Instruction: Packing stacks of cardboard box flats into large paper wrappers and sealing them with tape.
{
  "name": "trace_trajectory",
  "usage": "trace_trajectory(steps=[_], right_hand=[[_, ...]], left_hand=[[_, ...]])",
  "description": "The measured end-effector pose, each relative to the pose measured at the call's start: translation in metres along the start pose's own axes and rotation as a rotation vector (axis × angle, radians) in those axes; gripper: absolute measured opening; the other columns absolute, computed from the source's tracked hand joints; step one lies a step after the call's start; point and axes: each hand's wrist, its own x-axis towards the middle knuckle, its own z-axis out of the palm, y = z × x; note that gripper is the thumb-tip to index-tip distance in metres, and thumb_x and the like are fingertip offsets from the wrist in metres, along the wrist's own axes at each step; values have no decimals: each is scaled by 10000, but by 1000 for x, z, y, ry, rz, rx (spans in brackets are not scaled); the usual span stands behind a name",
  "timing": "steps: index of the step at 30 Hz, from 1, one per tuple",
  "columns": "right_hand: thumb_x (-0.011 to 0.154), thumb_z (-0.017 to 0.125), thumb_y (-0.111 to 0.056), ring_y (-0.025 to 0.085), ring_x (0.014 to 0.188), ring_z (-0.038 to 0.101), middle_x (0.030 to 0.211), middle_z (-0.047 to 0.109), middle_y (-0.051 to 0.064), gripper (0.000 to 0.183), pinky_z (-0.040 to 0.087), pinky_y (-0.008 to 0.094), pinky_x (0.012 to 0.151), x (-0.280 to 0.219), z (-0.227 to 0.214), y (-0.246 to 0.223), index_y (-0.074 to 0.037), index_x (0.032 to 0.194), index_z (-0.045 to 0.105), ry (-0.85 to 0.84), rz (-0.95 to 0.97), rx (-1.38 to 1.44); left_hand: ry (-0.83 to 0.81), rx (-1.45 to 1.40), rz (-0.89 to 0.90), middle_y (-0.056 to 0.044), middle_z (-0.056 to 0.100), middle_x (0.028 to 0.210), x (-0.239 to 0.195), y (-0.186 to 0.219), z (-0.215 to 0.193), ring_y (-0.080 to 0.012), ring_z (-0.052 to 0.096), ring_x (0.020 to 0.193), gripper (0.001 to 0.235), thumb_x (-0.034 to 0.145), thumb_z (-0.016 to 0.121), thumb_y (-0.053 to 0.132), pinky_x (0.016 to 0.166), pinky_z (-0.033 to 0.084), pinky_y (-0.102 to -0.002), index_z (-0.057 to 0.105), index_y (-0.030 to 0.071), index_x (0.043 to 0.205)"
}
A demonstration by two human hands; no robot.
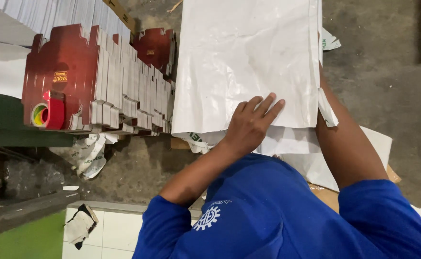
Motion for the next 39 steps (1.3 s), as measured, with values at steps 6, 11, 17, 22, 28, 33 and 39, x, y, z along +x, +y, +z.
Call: trace_trajectory(steps=[6, 11, 17, 22, 28, 33, 39], right_hand=[[908, 201, -799, 335, 1575, 238, 1717, 266, 140, 965, 193, 561, 1255, 12, 6, 11, -202, 1664, 254, -32, -24, 259], [883, 172, -830, 338, 1575, 266, 1718, 283, 139, 1009, 230, 556, 1261, 24, 13, 31, -204, 1670, 250, -49, -40, 471], [852, 137, -867, 342, 1575, 299, 1720, 304, 138, 1063, 275, 549, 1269, 37, 28, 45, -207, 1678, 246, -94, -61, 719], [827, 108, -898, 345, 1576, 327, 1722, 321, 137, 1108, 312, 544, 1275, 52, 37, 71, -209, 1684, 242, -124, -80, 926], [842, 31, -929, 354, 1571, 376, 1712, 360, 182, 1146, 295, 529, 1267, 69, 41, 110, -190, 1695, 226, -129, -193, 748], [1040, 307, -652, 295, 1430, 572, 1609, 535, 160, 830, 485, 465, 1194, 48, 52, 99, -127, 1683, 342, 244, -101, 606], [1003, 605, 43, 327, 1046, 718, 1206, 695, 256, 624, 612, 429, 876, -28, -6, -60, 31, 1564, 332, 545, -102, -101]], left_hand=[[-11, 16, 43, -132, 681, 1365, 2, -1, -2, -284, 644, 1179, 421, 908, 620, -25, 873, 509, -383, 674, 20, 1323], [54, 1, 64, -139, 710, 1318, 10, 2, -31, -273, 679, 1152, 392, 903, 629, -34, 831, 507, -367, 697, 5, 1287], [185, 14, 27, -124, 724, 1294, 15, 1, -65, -259, 703, 1163, 359, 940, 635, -47, 803, 506, -361, 708, 29, 1284], [203, -17, 39, -126, 725, 1295, 9, -1, -59, -261, 699, 1166, 377, 924, 630, -55, 793, 506, -360, 713, 36, 1280], [216, -77, 7, -116, 727, 1288, 8, 0, -57, -250, 705, 1171, 405, 890, 612, -89, 803, 508, -368, 711, 33, 1264], [199, -102, 8, -121, 731, 1285, 11, 1, -54, -266, 698, 1165, 468, 841, 587, -115, 798, 499, -379, 704, 29, 1271], [187, -120, -11, -105, 728, 1298, 6, -5, -46, -257, 701, 1180, 481, 858, 565, -122, 816, 506, -368, 702, 44, 1288]])
